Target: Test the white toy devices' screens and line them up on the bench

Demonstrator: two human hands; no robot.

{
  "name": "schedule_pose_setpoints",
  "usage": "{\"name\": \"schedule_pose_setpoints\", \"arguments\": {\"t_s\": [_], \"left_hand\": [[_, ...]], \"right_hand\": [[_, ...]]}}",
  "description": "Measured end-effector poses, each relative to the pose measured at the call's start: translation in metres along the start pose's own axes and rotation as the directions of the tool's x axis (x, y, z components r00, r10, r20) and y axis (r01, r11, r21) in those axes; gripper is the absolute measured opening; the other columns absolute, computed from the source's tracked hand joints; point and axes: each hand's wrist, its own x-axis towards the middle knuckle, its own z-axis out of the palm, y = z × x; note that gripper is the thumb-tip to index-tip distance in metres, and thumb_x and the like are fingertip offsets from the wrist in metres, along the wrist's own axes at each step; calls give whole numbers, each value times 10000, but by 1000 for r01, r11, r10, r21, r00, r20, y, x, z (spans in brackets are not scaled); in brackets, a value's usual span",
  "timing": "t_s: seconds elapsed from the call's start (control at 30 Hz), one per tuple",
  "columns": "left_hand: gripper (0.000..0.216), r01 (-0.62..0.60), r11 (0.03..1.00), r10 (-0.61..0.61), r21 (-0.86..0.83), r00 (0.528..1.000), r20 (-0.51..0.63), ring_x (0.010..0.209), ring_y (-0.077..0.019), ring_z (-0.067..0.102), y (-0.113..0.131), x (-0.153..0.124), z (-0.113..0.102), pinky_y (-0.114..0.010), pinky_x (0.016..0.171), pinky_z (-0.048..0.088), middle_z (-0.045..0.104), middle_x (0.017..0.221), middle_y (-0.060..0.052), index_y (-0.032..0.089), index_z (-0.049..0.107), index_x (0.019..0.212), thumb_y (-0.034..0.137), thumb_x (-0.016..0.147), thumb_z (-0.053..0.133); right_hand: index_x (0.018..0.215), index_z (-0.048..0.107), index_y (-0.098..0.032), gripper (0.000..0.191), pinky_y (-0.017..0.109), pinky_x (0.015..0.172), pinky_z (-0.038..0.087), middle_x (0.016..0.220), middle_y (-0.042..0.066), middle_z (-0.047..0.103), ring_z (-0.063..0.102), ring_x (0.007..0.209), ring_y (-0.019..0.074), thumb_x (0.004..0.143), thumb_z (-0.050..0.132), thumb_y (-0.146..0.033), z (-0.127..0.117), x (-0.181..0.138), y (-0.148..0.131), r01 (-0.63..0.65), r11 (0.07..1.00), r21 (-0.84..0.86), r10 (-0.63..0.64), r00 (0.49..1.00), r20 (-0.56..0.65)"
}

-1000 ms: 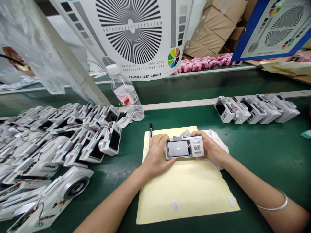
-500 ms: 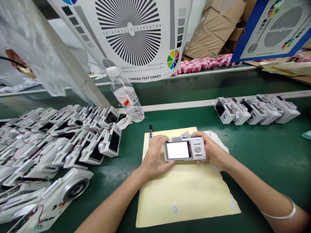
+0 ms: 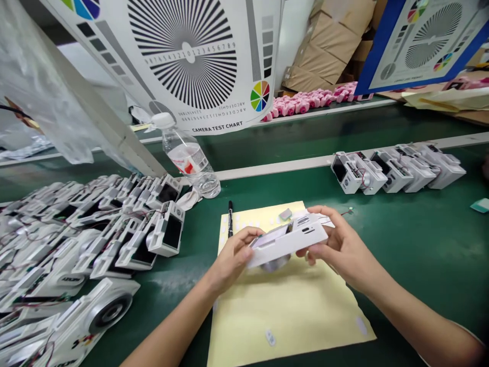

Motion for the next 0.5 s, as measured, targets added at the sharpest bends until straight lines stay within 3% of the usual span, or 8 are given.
{"name": "schedule_pose_setpoints", "arguments": {"t_s": [0.2,0.5], "left_hand": [[623,-101,987,97,-124,994,-39,883,-182,528,6,-5,2,-240,751,408,571,955,-69,168,533,1070,503,579,719],[534,-239,971,240,25,962,-127,872,-144,521,3,-4,1,-227,766,431,538,932,-49,167,529,1013,351,575,772]], "right_hand": [[1079,415,-278,485,207,632,509,879,-12,628,623,762,105,686,698,-301,-12,11,7,-12,975,223,0,999,54],[1094,478,-323,456,212,708,509,1018,-11,604,623,825,107,696,695,-277,-18,19,19,-68,953,294,36,993,111]]}}
